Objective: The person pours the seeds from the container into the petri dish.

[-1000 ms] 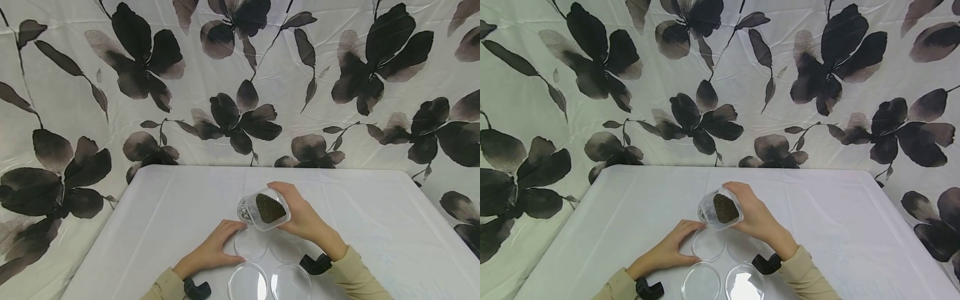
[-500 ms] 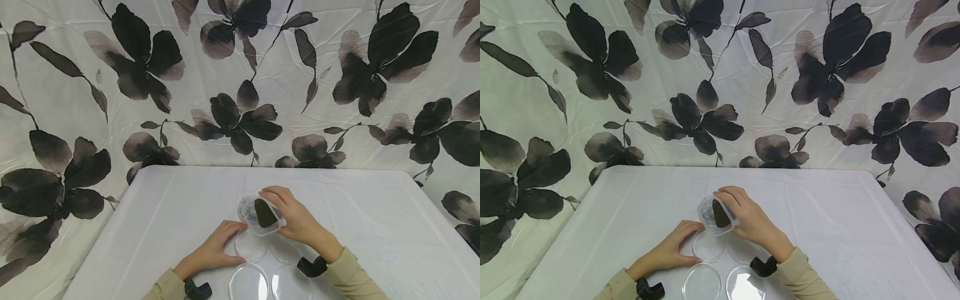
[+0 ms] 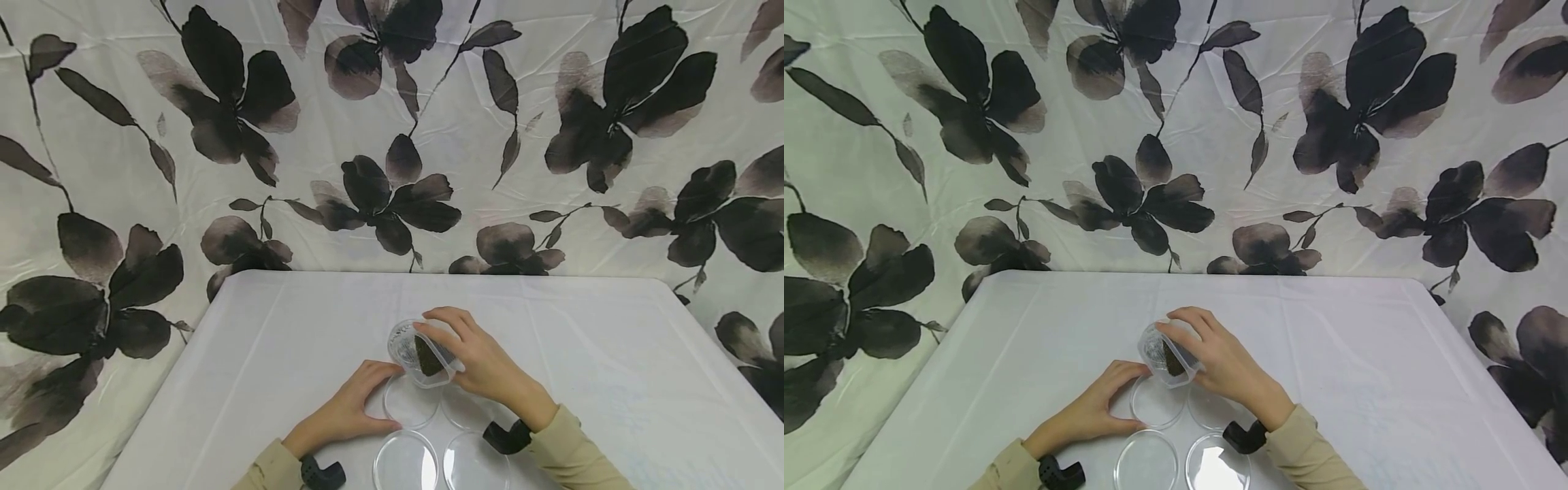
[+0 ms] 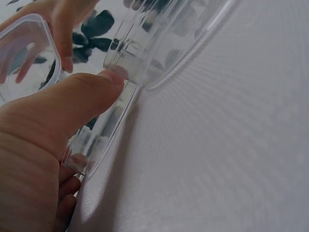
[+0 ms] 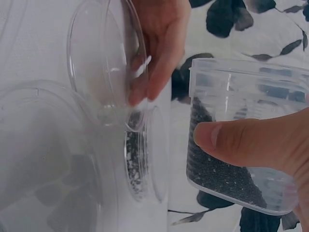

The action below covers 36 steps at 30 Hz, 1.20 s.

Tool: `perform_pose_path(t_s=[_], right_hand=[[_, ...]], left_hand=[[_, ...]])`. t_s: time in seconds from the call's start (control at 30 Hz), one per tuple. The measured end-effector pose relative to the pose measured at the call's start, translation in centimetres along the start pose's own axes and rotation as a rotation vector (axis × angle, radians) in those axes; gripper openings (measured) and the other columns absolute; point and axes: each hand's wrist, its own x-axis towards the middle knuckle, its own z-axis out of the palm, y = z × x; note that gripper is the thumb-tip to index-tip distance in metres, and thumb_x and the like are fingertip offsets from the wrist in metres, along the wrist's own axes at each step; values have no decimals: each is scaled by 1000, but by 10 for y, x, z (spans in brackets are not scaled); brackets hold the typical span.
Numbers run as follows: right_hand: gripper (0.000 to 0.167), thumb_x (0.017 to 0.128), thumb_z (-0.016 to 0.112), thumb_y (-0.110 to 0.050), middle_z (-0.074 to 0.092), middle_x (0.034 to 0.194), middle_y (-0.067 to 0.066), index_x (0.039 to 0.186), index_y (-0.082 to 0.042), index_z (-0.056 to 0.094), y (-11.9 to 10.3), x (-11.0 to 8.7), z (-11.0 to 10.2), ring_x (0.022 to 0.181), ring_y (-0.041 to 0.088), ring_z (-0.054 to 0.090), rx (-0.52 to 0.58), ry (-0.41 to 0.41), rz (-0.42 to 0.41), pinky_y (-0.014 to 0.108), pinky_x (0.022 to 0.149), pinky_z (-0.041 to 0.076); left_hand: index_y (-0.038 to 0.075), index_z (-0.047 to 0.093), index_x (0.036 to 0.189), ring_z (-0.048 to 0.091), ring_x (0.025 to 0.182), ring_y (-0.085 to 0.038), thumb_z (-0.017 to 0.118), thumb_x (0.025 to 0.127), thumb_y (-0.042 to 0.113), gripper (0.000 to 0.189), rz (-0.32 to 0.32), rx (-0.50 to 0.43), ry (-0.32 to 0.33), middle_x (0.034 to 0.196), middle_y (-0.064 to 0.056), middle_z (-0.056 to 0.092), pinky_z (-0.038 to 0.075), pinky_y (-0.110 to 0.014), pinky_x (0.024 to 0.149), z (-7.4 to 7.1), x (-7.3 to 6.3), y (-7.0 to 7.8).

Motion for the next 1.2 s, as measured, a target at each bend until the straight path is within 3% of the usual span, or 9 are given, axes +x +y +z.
perform_pose_path(t_s=[0.67,1.2], right_hand=[[89,64,82,6,46,141,13,143,-16,49,-5,-1,8,128,32,45,-46,4,-59,43,103,47],[102,54,58,26,44,143,12,145,-18,47,-11,-4,12,130,32,43,-59,-2,-65,42,98,51]], left_hand=[[23,49,143,44,126,-14,84,76,44,78,-1,-9,-2,139,8,51,41,-42,108,1,-3,-2],[26,48,145,42,128,-12,84,75,45,81,-3,-13,-11,141,11,49,41,-42,109,4,-5,-6]])
